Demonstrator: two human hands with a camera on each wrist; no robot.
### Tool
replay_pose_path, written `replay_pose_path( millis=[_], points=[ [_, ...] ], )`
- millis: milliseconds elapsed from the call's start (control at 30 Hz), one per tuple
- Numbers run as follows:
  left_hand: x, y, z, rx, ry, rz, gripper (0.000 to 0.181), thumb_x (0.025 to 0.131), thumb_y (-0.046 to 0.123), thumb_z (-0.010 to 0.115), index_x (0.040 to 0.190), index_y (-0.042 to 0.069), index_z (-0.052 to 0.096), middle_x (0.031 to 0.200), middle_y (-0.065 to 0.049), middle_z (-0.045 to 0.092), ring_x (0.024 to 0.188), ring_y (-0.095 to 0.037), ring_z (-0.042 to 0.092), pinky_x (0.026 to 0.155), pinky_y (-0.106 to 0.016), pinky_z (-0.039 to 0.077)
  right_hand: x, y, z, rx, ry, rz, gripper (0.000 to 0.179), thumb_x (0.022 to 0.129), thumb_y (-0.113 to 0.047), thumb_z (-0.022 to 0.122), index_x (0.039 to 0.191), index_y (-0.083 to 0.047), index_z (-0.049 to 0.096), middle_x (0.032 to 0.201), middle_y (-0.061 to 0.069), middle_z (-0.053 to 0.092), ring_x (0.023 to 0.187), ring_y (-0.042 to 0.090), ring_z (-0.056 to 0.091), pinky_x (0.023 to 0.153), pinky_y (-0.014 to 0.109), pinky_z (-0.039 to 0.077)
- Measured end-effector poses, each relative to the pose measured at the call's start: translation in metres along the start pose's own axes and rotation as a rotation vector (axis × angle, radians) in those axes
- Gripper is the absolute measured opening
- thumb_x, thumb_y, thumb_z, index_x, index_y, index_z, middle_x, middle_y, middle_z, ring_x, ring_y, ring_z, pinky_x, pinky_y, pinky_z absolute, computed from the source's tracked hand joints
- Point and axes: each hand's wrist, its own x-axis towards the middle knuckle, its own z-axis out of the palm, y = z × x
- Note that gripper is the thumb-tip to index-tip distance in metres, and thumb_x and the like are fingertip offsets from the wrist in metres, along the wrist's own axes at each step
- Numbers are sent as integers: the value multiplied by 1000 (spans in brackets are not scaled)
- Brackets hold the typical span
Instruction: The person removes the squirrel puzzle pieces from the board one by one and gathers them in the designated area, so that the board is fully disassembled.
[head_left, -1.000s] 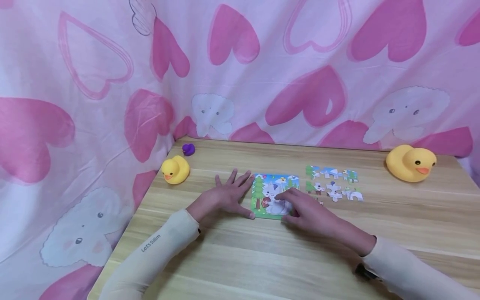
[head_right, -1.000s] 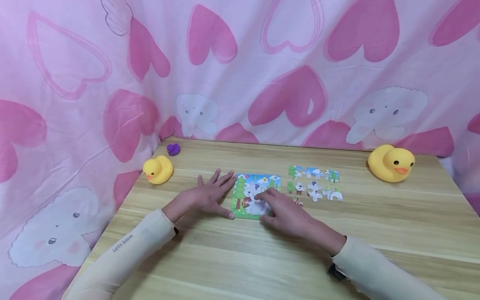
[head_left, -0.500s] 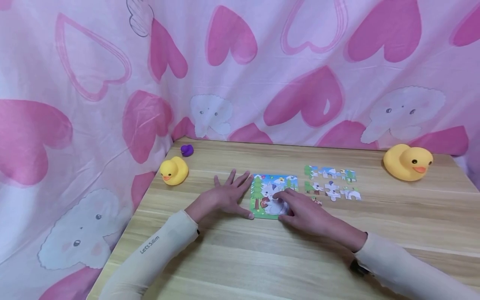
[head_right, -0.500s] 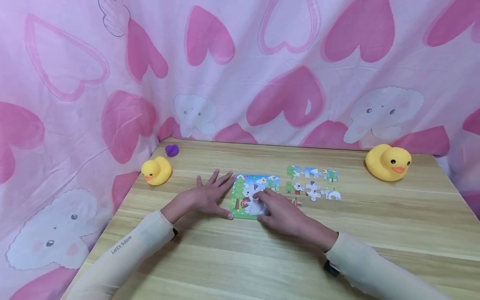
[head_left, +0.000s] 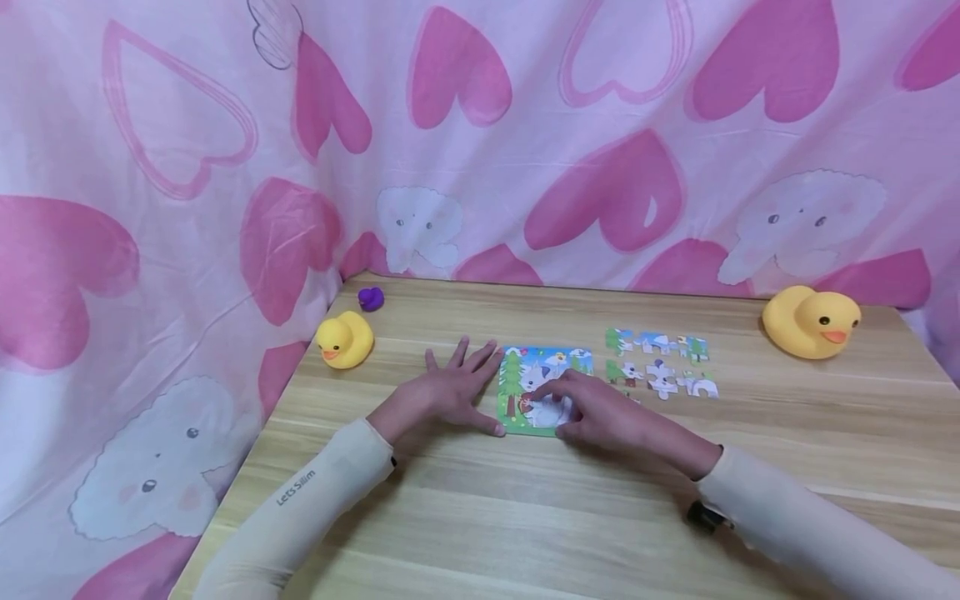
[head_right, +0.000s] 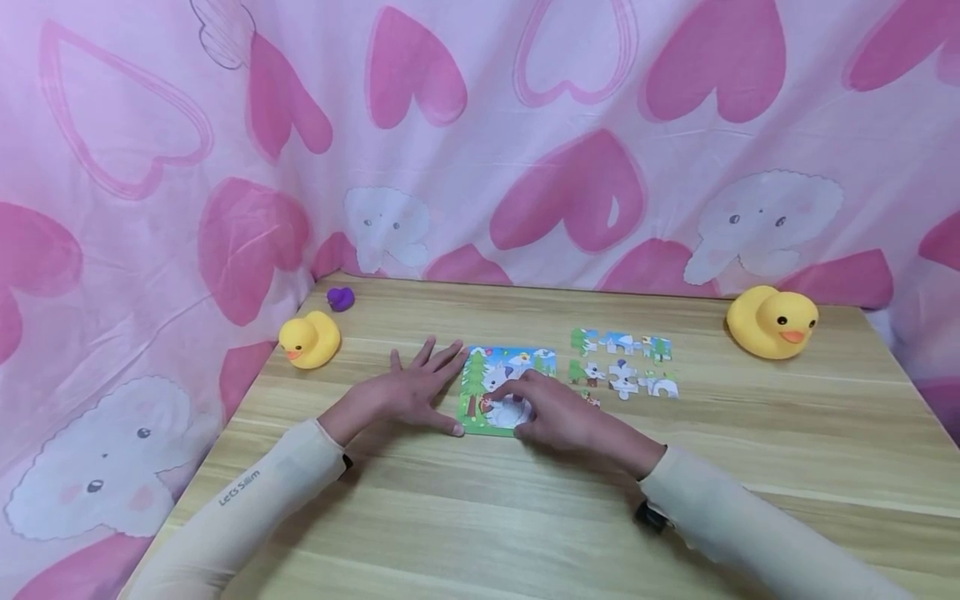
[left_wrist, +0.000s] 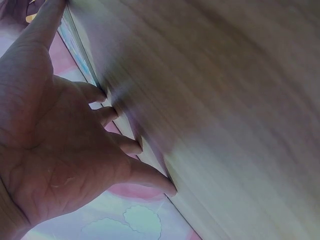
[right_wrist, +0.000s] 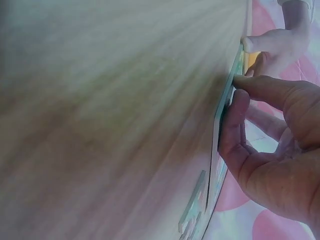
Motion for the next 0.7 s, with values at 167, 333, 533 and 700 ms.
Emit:
replay_pose_path(
  millis=[167, 333, 533, 700],
  points=[
    [1, -1, 1, -3, 0, 6, 126, 81, 84, 68, 171, 33, -4, 180, 9, -15, 165, -40, -17, 118, -87, -5, 4, 1, -3, 33, -30, 20, 55, 89, -13, 85, 138, -33, 69, 130, 5, 64, 87, 15, 59, 74, 27, 55],
    [1, -2, 1, -5, -2, 12, 126, 81, 84, 68, 171, 32, -5, 179, 9, -16, 165, -40, -17, 117, -87, -5, 10, -1, -6, 60, -64, 37, 54, 87, -9, 86, 134, -32, 71, 129, 7, 64, 91, 19, 58, 76, 31, 54],
    [1, -2, 1, -2, -11, 5, 127, 81, 84, 67, 171, 33, -7, 179, 9, -18, 165, -40, -18, 117, -88, -5, 12, -2, -7, 81, -61, 47, 51, 86, -7, 86, 129, -30, 73, 132, 6, 65, 95, 21, 57, 78, 33, 53],
    [2, -2, 2, -7, -8, 4, 127, 81, 85, 67, 171, 34, -6, 179, 9, -17, 165, -40, -17, 117, -88, -5, 9, -1, -4, 83, -20, 51, 51, 84, -9, 87, 128, -31, 74, 130, 4, 68, 96, 20, 57, 79, 32, 53]
  ],
)
